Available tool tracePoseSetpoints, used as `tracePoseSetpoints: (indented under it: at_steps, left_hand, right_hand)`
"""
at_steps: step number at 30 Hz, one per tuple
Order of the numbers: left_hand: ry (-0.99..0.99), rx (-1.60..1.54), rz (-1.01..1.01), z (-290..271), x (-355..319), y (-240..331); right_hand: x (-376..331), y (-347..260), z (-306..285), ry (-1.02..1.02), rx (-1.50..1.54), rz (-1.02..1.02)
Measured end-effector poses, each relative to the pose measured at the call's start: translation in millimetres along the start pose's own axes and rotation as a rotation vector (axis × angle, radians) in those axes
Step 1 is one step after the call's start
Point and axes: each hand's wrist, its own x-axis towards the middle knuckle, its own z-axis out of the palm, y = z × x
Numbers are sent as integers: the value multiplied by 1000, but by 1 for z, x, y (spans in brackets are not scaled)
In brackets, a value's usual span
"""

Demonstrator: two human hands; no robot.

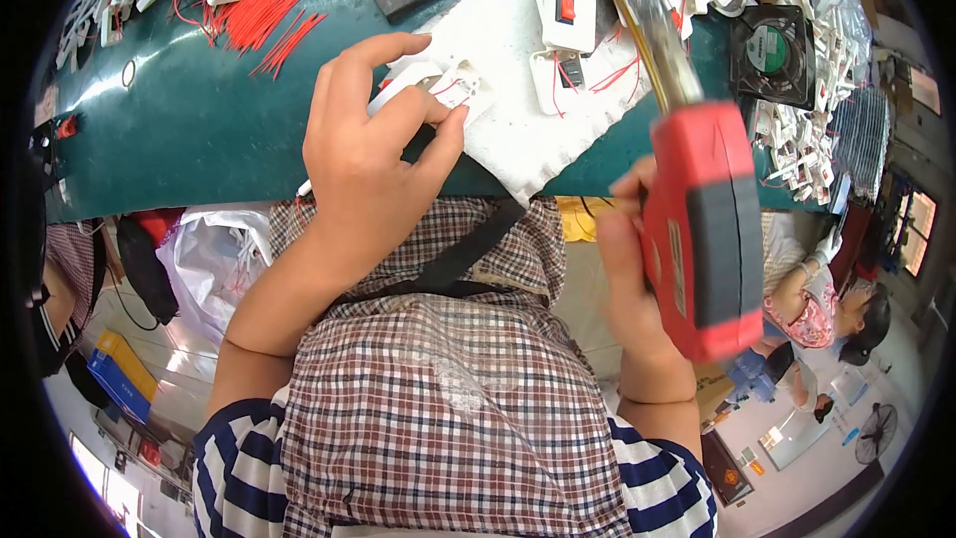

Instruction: The person solders red and white wires to small white plastic electrical switches at a factory workbench using a soldering iron.

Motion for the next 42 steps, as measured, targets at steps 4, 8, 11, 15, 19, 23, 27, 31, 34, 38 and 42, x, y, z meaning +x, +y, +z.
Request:
tracePoseSetpoints:
  at_steps: [4, 8, 11, 15, 19, 23, 27, 31, 34, 38, 42]
  left_hand:
    - [-9, 24, -10, 1, 0, 1]
    - [5, 37, 2, 4, -2, 1]
    - [0, 38, -2, 5, -2, 2]
    - [-1, 36, 2, 6, -4, 1]
    - [2, 24, -5, 6, -4, 1]
    - [-5, 19, -13, 5, -5, 1]
    - [2, 5, -12, 6, -5, 0]
    - [2, -1, -9, 5, -4, 1]
    - [3, 12, -3, 5, -7, -1]
    - [2, -2, 8, 6, -6, -1]
    - [8, -10, 17, 6, -6, -2]
  right_hand:
    - [-21, -14, -25, -50, -60, 124]
    - [-33, 4, -57, -215, -286, 82]
    - [-37, 25, -52, -197, -139, -27]
    - [-14, 15, -43, -278, -194, -189]
    - [-7, 11, -37, -314, -259, -269]
    - [-4, 13, -33, -303, -298, -300]
    - [-2, 10, -32, -298, -322, -313]
    - [-1, 10, -34, -309, -323, -314]
    - [2, 14, -32, -326, -302, -322]
    - [2, 4, -44, -405, -307, -154]
    - [5, 5, -47, -415, -292, -197]
